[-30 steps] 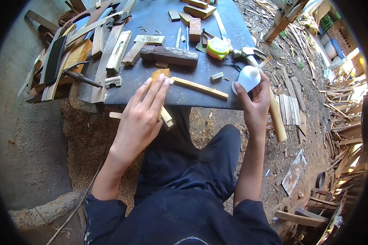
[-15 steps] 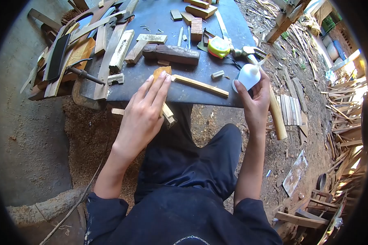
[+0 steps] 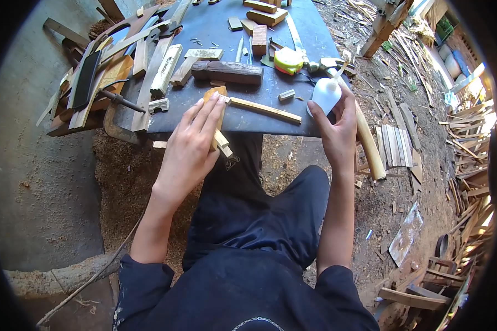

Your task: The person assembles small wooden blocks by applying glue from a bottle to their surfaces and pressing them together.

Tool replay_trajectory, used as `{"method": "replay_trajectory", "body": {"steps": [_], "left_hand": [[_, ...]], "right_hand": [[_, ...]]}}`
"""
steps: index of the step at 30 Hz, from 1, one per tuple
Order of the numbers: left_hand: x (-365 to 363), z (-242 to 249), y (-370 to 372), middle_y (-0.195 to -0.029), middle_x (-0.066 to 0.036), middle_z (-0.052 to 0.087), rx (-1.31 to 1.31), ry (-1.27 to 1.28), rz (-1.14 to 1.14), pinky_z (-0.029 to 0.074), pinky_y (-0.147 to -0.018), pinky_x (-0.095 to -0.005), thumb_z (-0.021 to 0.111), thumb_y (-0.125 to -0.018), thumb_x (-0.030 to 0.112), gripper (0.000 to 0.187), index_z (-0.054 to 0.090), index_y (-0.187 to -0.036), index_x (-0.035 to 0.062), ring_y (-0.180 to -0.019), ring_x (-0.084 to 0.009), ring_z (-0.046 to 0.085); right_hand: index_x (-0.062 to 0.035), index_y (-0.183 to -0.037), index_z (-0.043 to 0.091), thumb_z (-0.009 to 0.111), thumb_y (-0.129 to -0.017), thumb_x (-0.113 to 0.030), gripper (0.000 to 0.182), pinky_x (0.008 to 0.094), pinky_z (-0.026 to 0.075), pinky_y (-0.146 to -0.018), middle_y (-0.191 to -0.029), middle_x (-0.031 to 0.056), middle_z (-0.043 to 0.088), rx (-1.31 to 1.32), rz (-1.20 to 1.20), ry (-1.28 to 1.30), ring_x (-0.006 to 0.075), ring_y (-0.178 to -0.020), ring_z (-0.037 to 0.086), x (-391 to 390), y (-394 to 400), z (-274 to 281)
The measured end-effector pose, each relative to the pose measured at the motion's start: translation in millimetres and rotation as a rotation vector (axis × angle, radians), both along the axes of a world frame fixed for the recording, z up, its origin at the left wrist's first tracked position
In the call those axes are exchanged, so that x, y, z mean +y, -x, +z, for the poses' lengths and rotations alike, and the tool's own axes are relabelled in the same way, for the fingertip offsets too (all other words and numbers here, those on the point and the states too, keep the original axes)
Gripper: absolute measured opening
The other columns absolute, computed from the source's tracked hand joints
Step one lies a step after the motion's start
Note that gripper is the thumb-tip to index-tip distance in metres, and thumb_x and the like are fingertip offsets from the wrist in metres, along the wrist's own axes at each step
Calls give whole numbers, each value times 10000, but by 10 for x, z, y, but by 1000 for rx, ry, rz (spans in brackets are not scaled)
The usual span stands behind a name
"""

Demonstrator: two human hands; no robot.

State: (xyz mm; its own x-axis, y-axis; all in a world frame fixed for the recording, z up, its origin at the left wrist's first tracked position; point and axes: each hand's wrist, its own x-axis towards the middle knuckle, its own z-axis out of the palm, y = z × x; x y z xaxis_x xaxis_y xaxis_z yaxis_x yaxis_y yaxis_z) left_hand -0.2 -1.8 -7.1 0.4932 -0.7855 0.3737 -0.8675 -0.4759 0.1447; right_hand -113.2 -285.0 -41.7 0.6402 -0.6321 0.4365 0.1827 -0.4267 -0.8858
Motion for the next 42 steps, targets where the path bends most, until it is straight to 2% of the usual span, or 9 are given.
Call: {"method": "replay_trajectory", "body": {"steps": [2, 11, 14, 23, 32, 35, 38, 42], "left_hand": [[14, 2, -1, -1647, -155, 496, 14, -5, 6, 404, -1271, -475, 765, -742, -48, 969, 419, -1644, 35, -1498, -388, 469], [48, 1, 56, -1650, -152, 490, 23, 11, 16, 411, -1261, -480, 760, -740, -42, 970, 421, -1645, 41, -1499, -381, 469], [65, -11, 64, -1644, -164, 489, 35, 26, 8, 411, -1261, -473, 737, -765, -30, 911, 440, -1625, 32, -1493, -387, 472], [111, -16, 79, -1641, -172, 477, 105, 77, 39, 433, -1241, -481, 798, -782, 18, 927, 425, -1631, 30, -1463, -391, 498], [160, -51, 6, -1593, -205, 531, 149, 178, 35, 439, -1219, -473, 813, -807, 74, 917, 416, -1632, 14, -1450, -404, 518], [171, -51, -7, -1597, -201, 540, 219, 230, 50, 415, -1246, -475, 822, -779, 15, 956, 417, -1645, 41, -1471, -407, 518], [179, -49, -10, -1571, -206, 570, 271, 272, 55, 430, -1233, -461, 803, -788, 0, 924, 436, -1636, 35, -1458, -394, 549], [185, -72, -19, -1538, -215, 602, 412, 354, 63, 451, -1206, -407, 777, -809, -23, 888, 453, -1634, 30, -1435, -312, 589]], "right_hand": [[-23, -1429, 546, 867, -924, -145, 611, 392, 548, -1051, -1285, 138, 703, 0, -6, 16, 229, -1186, 701, 3, -1, 7], [-18, -1430, 548, 868, -925, -151, 613, 390, 548, -1057, -1292, 140, 701, 4, -8, 17, 230, -1192, 700, -14, -7, -21], [-12, -1428, 545, 868, -928, -157, 613, 390, 546, -1061, -1293, 143, 701, 2, -4, 13, 227, -1196, 699, -4, -5, -13], [-10, -1431, 537, 860, -940, -159, 607, 388, 539, -1069, -1300, 148, 699, 8, -2, 17, 224, -1215, 693, 7, -2, 1], [-6, -1430, 530, 852, -952, -150, 595, 380, 539, -1066, -1303, 148, 696, 5, 22, 3, 216, -1218, 684, 11, 0, 10], [-3, -1438, 520, 851, -953, -146, 603, 379, 538, -1066, -1305, 149, 694, -1, 23, -5, 214, -1219, 681, 10, -2, 0], [1, -1440, 515, 850, -954, -138, 606, 376, 535, -1067, -1305, 151, 692, -2, 20, 17, 214, -1221, 679, -9, -9, -21], [3, -1438, 515, 849, -955, -134, 603, 371, 531, -1070, -1303, 152, 691, -2, 26, 11, 213, -1221, 678, -1, -9, -13]]}}
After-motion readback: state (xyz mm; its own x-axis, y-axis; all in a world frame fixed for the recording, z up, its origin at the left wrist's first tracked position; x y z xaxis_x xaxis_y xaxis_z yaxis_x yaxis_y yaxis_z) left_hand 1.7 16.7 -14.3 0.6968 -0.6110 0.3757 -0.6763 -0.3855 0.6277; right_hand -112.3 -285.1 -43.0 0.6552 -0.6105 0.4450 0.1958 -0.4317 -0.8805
